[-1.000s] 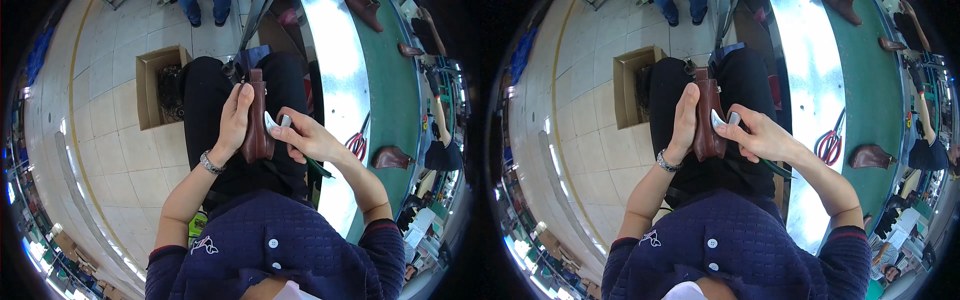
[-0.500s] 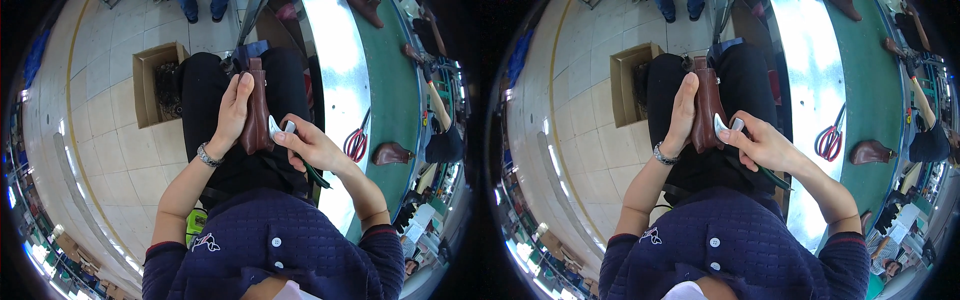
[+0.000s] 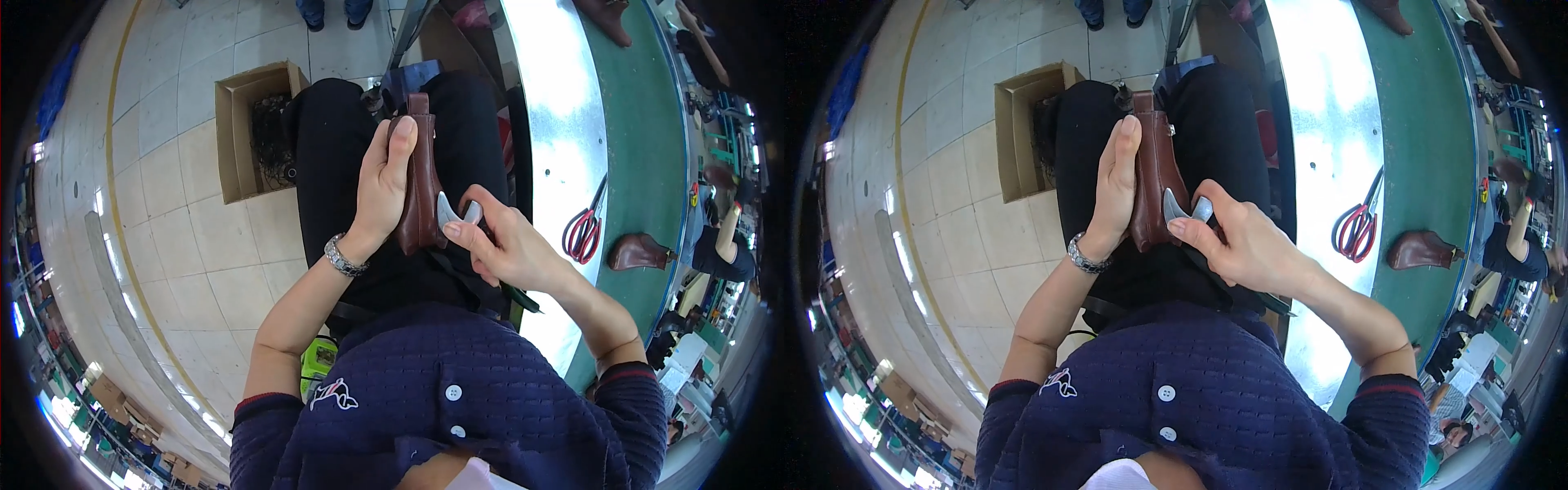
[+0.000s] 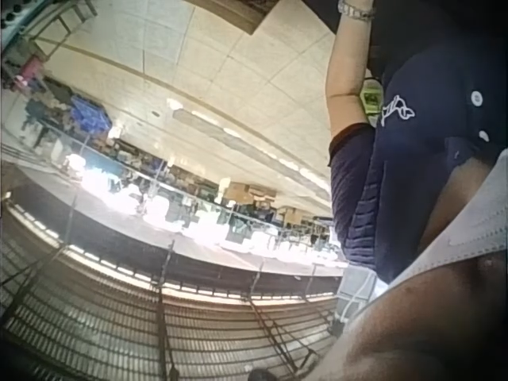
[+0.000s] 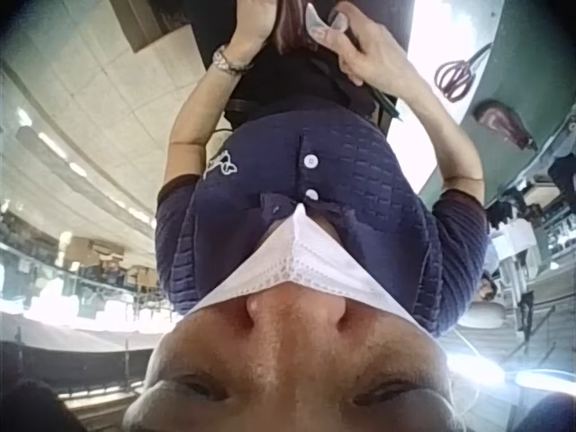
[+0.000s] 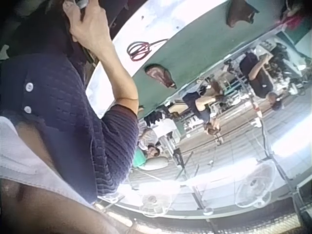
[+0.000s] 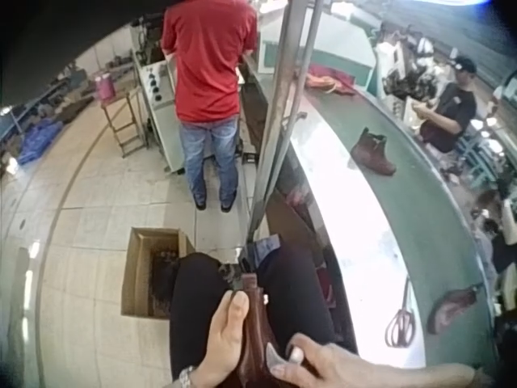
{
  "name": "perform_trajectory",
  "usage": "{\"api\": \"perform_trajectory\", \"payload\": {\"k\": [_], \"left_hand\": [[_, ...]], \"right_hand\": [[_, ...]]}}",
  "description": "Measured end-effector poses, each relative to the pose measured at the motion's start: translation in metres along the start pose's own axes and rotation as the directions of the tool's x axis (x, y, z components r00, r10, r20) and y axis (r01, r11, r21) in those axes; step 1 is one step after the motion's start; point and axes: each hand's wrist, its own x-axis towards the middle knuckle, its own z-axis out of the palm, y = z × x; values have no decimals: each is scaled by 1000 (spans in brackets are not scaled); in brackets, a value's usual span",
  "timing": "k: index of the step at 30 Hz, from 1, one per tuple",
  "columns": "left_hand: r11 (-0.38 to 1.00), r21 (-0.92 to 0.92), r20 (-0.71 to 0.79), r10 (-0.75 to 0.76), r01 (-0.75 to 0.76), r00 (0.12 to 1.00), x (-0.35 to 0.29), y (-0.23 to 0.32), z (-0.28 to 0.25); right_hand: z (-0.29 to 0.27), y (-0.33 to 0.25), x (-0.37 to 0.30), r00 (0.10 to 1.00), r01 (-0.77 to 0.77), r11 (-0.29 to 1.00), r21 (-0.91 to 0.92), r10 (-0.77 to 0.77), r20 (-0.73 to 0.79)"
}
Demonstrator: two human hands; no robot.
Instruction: Manually assemble and trim components of a leather boot at a factory workstation.
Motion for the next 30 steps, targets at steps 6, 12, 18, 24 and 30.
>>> {"api": "perform_trajectory", "payload": {"k": [6, 12, 18, 24, 30], "left_hand": [[999, -32, -16, -25, 25, 1000, 5, -3, -2], [994, -80, 85, -62, 69, 994, 12, -3, -8], [977, -156, 121, -125, 143, 985, 10, 1, -17], [973, -150, 154, -155, 178, 976, 8, 0, -18], [980, -120, 134, -144, 160, 981, 6, 3, -14]], "right_hand": [[12, -6, 0, 948, 72, 867, -492, -213, -238], [6, 7, 6, 950, 204, 937, -282, -259, -173], [-46, 57, 22, 809, -158, 936, -315, -60, -585], [-98, 159, 19, 686, -392, 678, -622, -234, -689], [-63, 101, 22, 737, -3, 790, -613, -412, -535]]}}
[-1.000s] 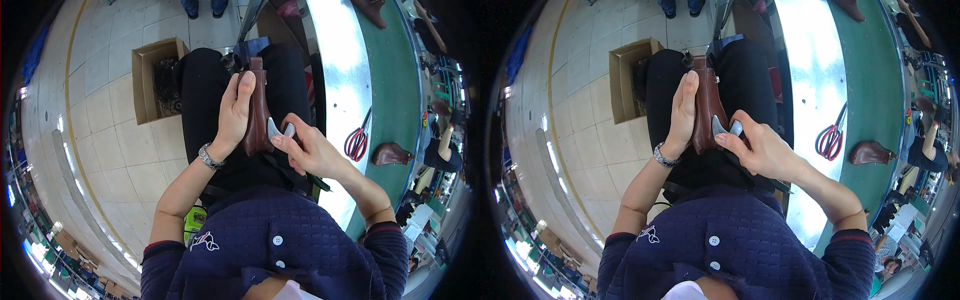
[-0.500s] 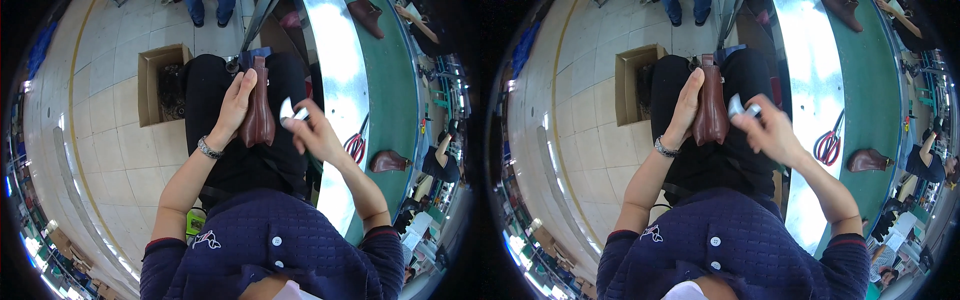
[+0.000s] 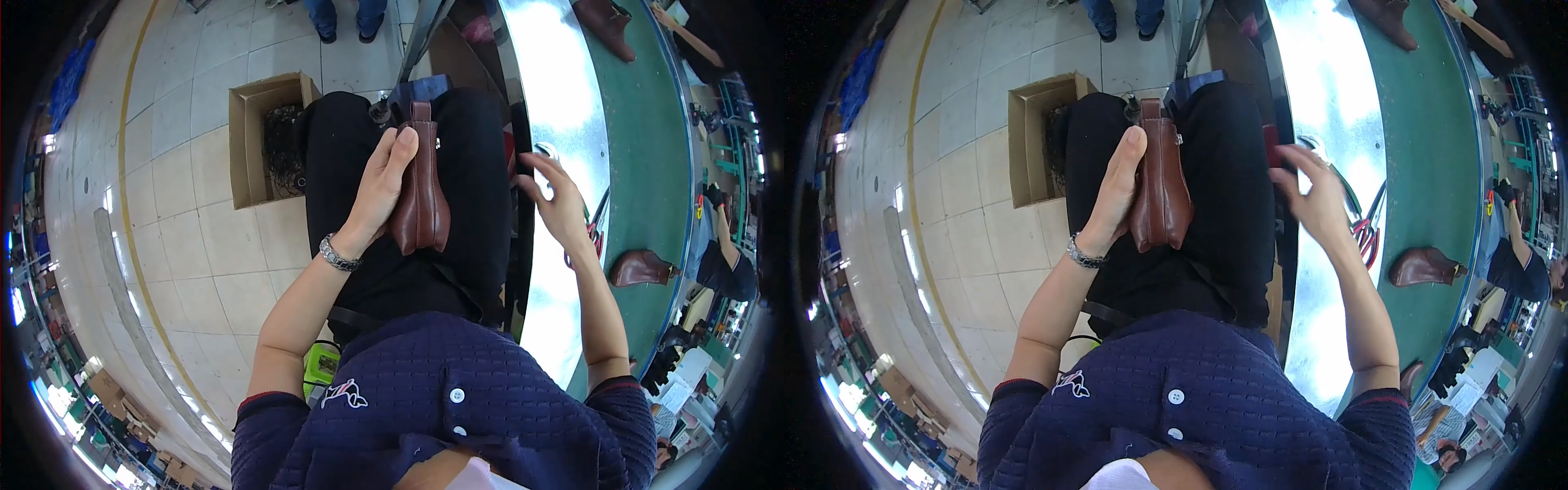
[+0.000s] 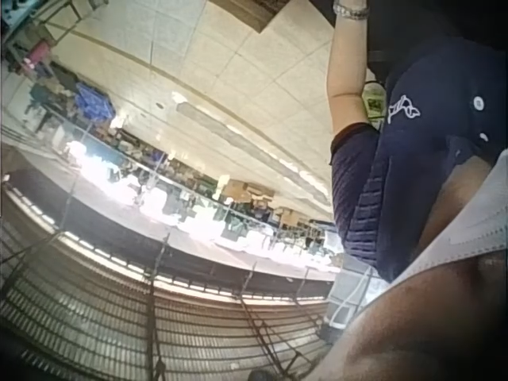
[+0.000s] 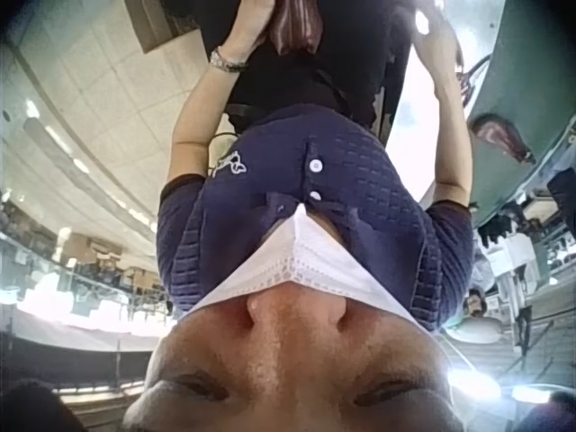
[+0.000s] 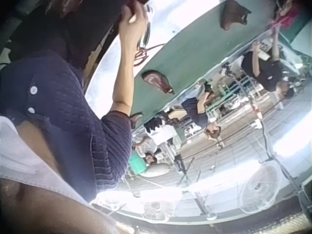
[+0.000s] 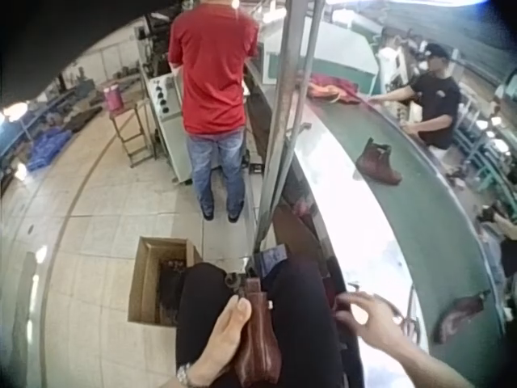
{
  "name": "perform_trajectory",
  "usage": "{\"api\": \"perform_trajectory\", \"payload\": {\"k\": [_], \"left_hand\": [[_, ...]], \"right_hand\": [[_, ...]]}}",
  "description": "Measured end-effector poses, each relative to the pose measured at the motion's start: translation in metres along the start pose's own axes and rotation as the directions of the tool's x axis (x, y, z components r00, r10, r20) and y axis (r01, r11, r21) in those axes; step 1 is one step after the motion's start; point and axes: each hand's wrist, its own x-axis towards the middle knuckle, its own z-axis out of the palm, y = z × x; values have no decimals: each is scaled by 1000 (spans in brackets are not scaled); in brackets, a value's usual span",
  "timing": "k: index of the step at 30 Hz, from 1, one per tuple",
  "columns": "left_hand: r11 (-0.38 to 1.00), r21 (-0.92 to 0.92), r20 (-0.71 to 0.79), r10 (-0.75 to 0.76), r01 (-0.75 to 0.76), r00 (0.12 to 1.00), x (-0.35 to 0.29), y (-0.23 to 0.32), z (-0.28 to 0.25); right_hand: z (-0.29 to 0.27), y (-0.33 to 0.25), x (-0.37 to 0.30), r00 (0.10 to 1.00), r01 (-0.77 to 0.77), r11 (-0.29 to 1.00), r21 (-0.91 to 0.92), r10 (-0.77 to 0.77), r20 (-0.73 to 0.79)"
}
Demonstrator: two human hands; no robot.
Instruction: Manually assemble and trim components of a leather boot at a factory workstation.
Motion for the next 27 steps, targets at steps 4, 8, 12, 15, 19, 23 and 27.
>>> {"api": "perform_trajectory", "payload": {"k": [4, 8, 12, 15, 19, 23, 27], "left_hand": [[992, 97, -29, 80, -76, 996, -3, -5, 7], [988, 132, -67, 87, -78, 994, -10, -8, 11], [979, 175, -74, 115, -101, 991, -14, -8, 6], [981, 168, -74, 108, -94, 991, -16, -3, 5], [971, 179, -48, 167, -156, 985, -14, -10, -1], [976, 113, -56, 195, -188, 979, -14, -17, -3], [990, 3, -17, 142, -142, 990, -7, -14, 3]], "right_hand": [[-13, -88, 14, 826, -266, 797, 542, -102, 555], [-9, -108, 28, 820, -99, 893, 440, -177, 544], [-13, -126, 35, 789, -40, 947, 319, -165, 592], [-10, -134, 33, 807, -1, 965, 261, -154, 571], [-10, -149, 28, 870, 144, 988, 55, -153, 469], [-3, -138, 20, 876, 194, 981, -12, -168, 453], [-1, -97, 26, 909, -37, 850, 525, -189, 371]]}}
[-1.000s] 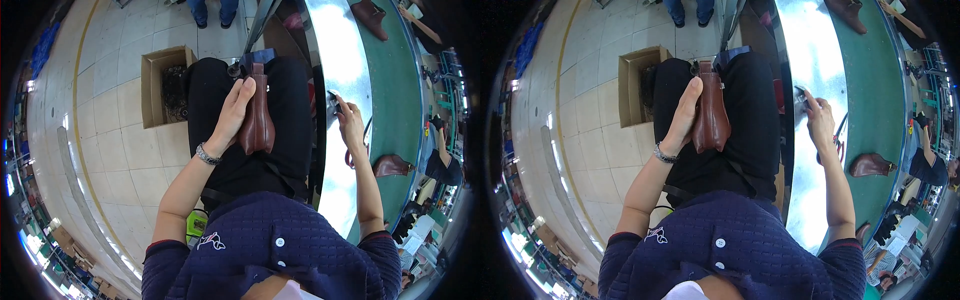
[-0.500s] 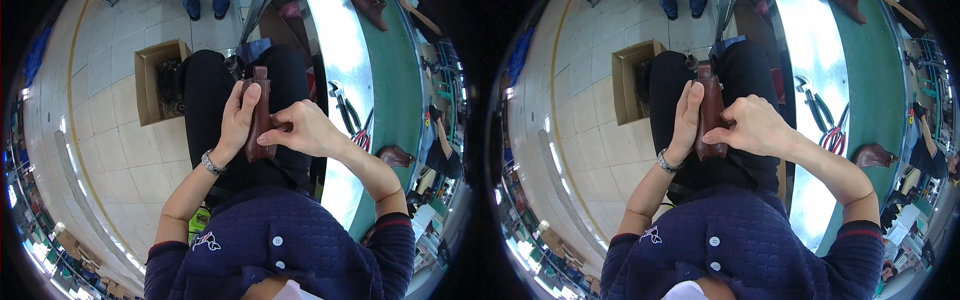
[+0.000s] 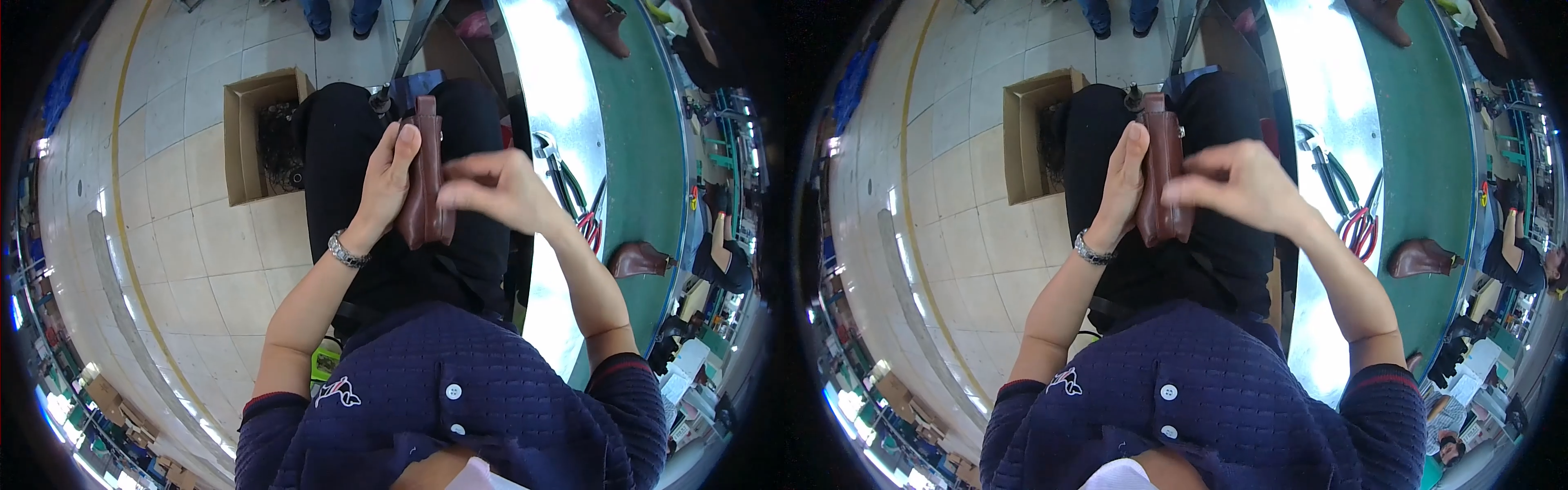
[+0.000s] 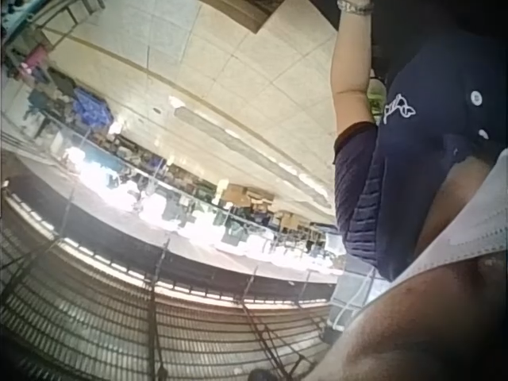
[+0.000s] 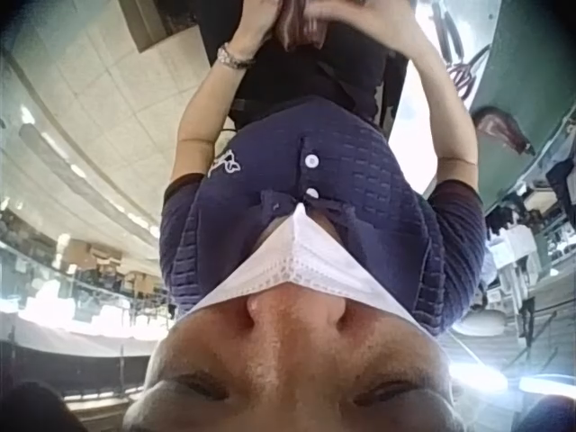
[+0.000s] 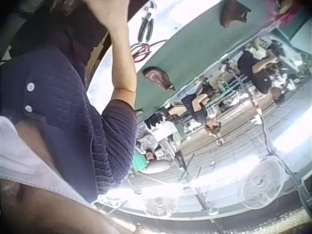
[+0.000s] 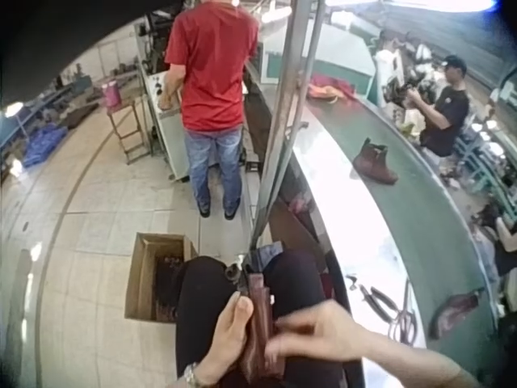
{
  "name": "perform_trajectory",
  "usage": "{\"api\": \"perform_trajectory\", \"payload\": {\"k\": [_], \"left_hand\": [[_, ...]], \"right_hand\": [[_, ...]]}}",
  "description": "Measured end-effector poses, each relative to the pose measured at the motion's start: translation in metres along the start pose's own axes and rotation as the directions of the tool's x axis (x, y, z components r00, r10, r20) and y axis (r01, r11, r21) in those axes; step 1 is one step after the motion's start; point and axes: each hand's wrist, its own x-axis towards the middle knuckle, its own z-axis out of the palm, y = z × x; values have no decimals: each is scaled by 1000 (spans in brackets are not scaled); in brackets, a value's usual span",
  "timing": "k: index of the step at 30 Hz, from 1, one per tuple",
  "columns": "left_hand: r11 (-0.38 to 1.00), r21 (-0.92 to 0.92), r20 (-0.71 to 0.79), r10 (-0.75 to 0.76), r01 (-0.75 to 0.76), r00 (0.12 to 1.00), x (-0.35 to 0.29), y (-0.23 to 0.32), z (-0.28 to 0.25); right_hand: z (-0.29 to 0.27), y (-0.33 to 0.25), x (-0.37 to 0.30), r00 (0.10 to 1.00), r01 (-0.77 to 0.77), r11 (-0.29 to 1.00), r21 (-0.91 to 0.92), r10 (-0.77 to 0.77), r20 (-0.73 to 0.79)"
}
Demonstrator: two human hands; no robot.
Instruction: Manually assemble and trim components of a leather boot at a factory workstation.
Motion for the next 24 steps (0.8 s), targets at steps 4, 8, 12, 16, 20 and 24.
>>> {"api": "perform_trajectory", "payload": {"k": [4, 8, 12, 16, 20, 24], "left_hand": [[1000, 29, 51, -3, 1, 999, 4, -3, -3], [994, 79, 23, -78, 76, 997, 5, 2, -7], [991, 122, -30, -60, 63, 998, -28, 6, -13], [913, 407, 105, -79, 29, 991, -67, 24, -16], [878, 456, 38, -182, 146, 983, -68, 40, -14], [840, 524, 39, -188, 140, 981, -72, 48, -14]], "right_hand": [[-3, 16, 25, 940, 91, 992, 82, -58, -336], [8, 16, 52, 968, 151, 952, 268, -89, -233], [30, 16, 60, 965, 151, 853, 500, -18, -260], [46, 15, 64, 944, 180, 805, 565, 21, -330], [62, 11, 65, 900, 267, 789, 554, 2, -437], [67, 5, 59, 872, 251, 863, 438, -5, -490]]}}
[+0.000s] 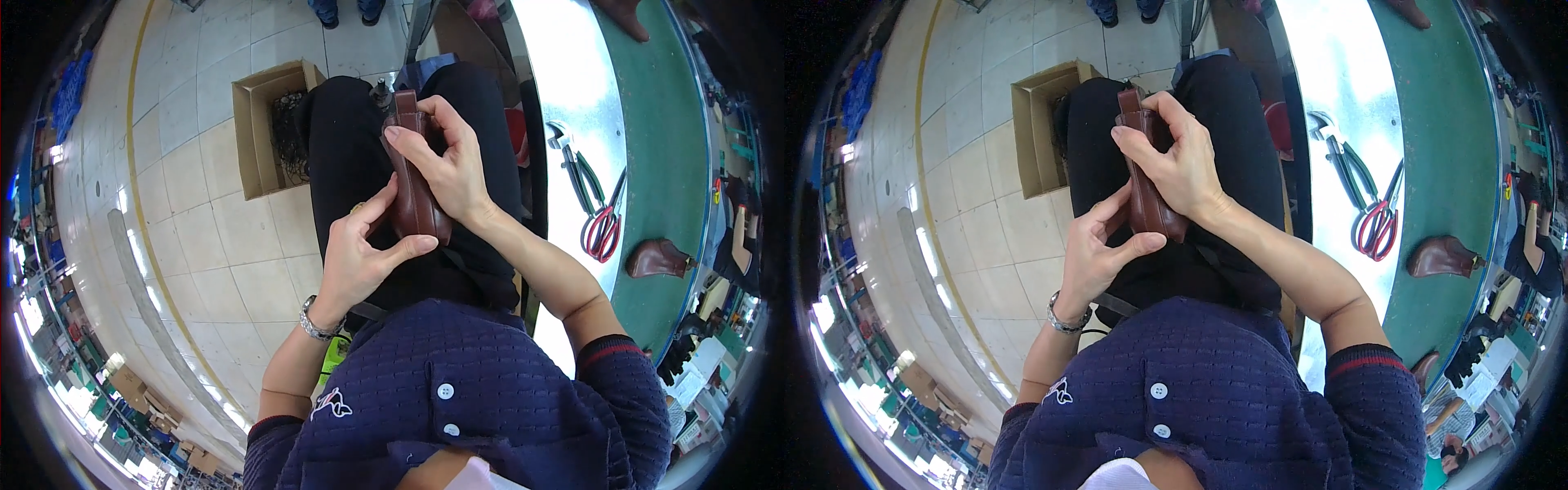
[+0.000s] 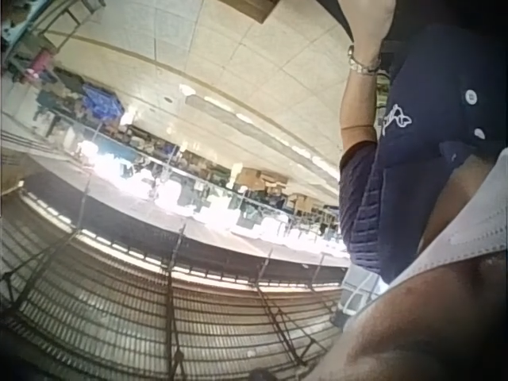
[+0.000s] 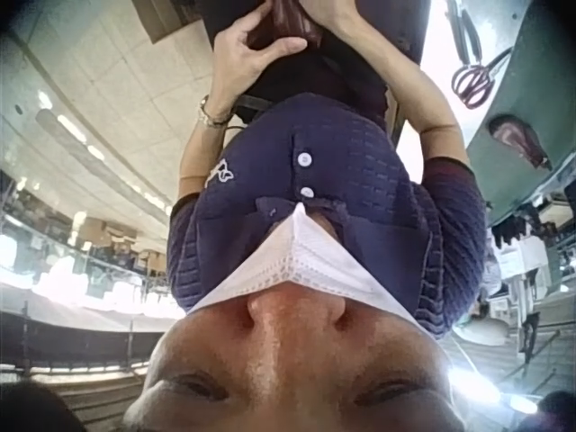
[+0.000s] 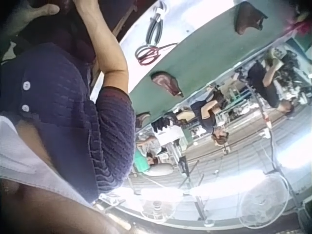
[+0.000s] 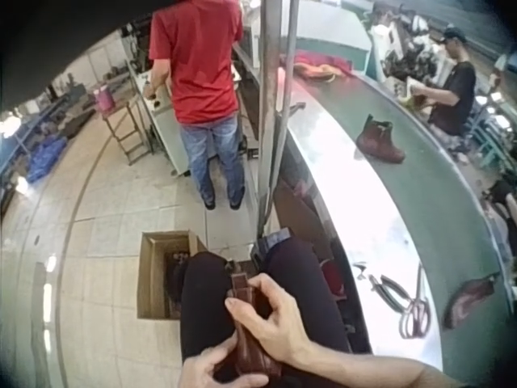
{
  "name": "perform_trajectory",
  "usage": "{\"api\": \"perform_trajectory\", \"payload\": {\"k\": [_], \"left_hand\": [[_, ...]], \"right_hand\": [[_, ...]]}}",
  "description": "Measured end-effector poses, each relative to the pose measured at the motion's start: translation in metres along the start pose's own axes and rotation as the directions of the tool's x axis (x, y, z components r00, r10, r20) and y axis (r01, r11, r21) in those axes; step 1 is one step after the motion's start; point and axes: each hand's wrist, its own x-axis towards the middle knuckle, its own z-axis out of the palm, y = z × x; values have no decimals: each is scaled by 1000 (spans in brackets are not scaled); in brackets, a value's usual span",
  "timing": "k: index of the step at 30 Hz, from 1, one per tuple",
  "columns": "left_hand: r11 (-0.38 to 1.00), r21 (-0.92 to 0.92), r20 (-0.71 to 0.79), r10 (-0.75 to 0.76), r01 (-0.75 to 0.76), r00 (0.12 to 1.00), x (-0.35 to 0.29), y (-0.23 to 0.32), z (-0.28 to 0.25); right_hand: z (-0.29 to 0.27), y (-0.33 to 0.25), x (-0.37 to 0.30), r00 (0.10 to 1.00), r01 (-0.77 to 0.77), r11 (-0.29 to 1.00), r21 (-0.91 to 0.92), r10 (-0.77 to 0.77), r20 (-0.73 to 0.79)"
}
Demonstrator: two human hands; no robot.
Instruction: Manually assemble and trim components of a leather boot at a factory workstation.
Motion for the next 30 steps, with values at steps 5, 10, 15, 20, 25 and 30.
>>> {"api": "perform_trajectory", "payload": {"k": [5, 10, 15, 20, 25, 30], "left_hand": [[970, 223, -64, 112, -95, 992, -7, -4, 11], [941, 291, -22, 187, -173, 982, -2, -15, 6], [959, -273, 27, 80, -69, 996, 30, -60, -1], [923, -385, 309, 132, -4, 942, 61, -65, 0], [893, -444, 386, 268, -77, 882, 77, -12, 16], [876, -421, 461, 431, -237, 776, 95, -13, 18]], "right_hand": [[-3, -2, 1, 1000, 22, 999, -35, -22, 2], [-37, -11, 23, 928, -245, 962, 119, 198, 315], [-55, -20, 19, 922, -156, 988, 15, 140, 360], [-68, -60, -18, 835, 278, 953, -119, -179, 520], [-89, -91, -38, 744, 523, 846, -104, -393, 540], [-96, -96, -45, 741, 562, 820, -104, -444, 504]]}}
